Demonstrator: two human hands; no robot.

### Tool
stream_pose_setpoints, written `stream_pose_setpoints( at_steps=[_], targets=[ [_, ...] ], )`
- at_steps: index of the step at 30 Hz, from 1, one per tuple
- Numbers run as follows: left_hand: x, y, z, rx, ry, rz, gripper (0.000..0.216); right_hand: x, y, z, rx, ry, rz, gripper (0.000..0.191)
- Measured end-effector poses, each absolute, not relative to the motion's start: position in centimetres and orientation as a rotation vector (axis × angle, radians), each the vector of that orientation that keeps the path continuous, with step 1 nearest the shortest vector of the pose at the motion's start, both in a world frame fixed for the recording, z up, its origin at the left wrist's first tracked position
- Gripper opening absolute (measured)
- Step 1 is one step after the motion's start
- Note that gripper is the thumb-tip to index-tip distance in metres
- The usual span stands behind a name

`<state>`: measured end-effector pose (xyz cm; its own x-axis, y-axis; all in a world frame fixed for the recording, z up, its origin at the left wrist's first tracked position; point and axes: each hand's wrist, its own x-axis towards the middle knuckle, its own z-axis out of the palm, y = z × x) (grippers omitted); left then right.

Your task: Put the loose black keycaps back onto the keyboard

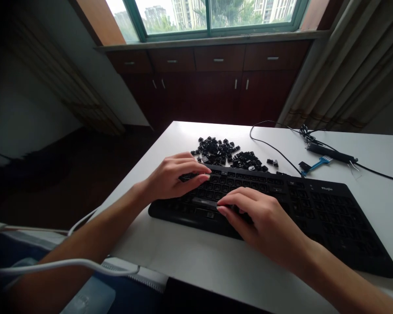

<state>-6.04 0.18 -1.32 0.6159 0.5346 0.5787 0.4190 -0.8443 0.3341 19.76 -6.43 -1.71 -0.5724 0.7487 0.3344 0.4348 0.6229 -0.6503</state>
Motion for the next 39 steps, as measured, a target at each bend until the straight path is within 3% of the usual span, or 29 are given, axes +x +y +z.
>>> stream_pose_setpoints(
  at_steps=[17, 27, 35, 39],
  targets=[
    [-6.2, 0.1, -1.6, 2.857, 0.637, 0.879, 0.019, 19.4, -7.1, -2.6, -0.664, -2.540, 0.201, 0.028],
    [-5.8, -0.6, -1.3, 2.845, 0.631, 0.804, 0.034, 19.3, -7.1, -2.0, -0.810, -2.408, 0.396, 0.019],
    [-6.3, 0.2, -1.7, 2.816, 1.090, 0.955, 0.031, 16.7, -5.1, -0.6, -0.963, -2.331, 0.278, 0.021],
    [-6.8, 0.9, -2.2, 2.734, 1.436, 0.950, 0.034, 12.7, -3.9, -0.6, -1.118, -2.404, 0.233, 0.035]
  ],
)
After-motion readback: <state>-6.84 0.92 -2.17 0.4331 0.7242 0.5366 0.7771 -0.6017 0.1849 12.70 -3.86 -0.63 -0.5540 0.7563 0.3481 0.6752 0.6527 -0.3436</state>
